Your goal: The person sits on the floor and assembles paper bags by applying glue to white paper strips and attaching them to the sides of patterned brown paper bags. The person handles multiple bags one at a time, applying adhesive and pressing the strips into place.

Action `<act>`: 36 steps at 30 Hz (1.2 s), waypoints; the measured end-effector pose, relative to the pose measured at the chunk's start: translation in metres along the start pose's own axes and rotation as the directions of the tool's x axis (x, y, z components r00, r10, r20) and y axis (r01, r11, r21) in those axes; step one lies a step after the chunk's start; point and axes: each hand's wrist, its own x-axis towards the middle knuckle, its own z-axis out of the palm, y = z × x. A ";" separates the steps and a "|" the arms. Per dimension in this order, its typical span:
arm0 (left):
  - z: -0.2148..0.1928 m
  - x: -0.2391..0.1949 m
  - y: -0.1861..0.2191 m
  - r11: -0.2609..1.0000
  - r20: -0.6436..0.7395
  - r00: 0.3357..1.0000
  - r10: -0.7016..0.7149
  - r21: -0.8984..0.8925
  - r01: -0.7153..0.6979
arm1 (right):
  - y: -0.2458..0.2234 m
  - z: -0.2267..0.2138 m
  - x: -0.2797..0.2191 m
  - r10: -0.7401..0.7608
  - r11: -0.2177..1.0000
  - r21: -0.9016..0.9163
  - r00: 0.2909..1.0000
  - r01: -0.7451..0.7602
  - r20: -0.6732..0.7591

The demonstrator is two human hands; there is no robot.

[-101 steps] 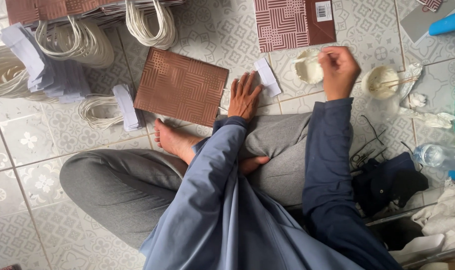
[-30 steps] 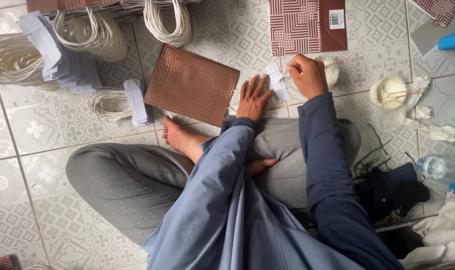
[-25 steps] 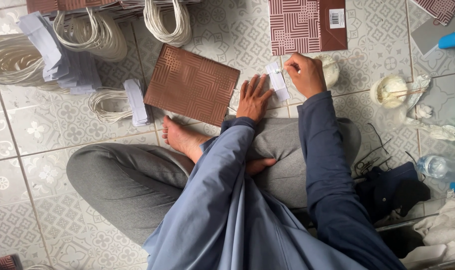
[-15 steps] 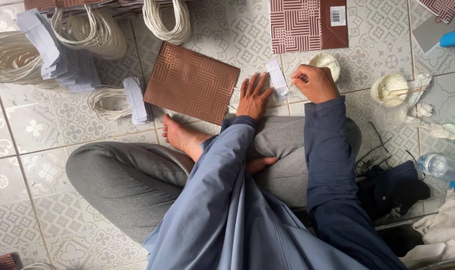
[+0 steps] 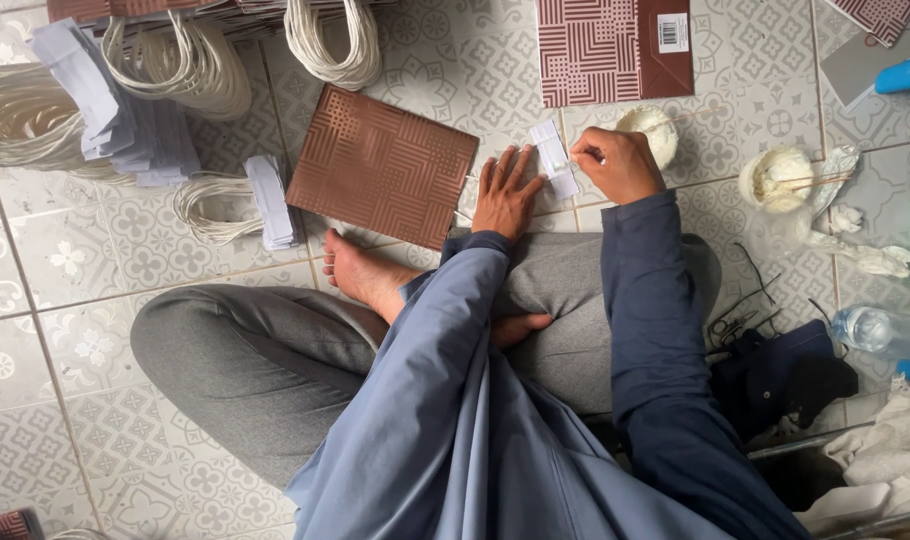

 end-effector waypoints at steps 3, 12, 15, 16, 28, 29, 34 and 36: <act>0.005 -0.001 -0.001 1.000 -0.019 1.000 0.006 -0.005 -0.006 | -0.013 -0.016 -0.009 0.017 1.000 0.020 1.000 -0.018 0.021; 0.000 0.001 0.000 1.000 -0.006 1.000 0.006 -0.007 -0.006 | 0.026 0.024 0.012 -0.069 0.993 -0.101 0.991 0.058 -0.115; 0.001 0.000 -0.001 1.000 -0.010 1.000 0.011 -0.009 -0.011 | 0.023 0.030 0.024 -0.142 0.985 -0.121 0.973 0.121 -0.184; 0.001 -0.001 -0.001 1.000 -0.010 1.000 0.013 -0.008 -0.013 | 0.019 0.028 0.024 -0.142 0.985 -0.121 0.972 0.120 -0.185; 0.001 0.000 -0.001 1.000 -0.030 0.999 0.012 -0.005 -0.012 | -0.018 -0.020 -0.010 -0.002 0.997 0.072 0.995 -0.006 0.102; 0.001 0.000 -0.001 1.000 -0.029 1.000 0.011 -0.010 -0.011 | -0.018 -0.022 -0.012 0.024 0.997 0.077 0.995 -0.032 0.099; -0.001 0.000 0.001 1.000 -0.013 1.000 0.005 -0.009 -0.005 | 0.001 -0.008 -0.007 0.084 0.995 0.050 0.995 -0.087 0.049; 0.001 0.000 0.000 1.000 -0.006 1.000 0.002 -0.007 -0.002 | 0.012 0.005 0.000 0.075 0.997 -0.020 0.996 -0.076 -0.049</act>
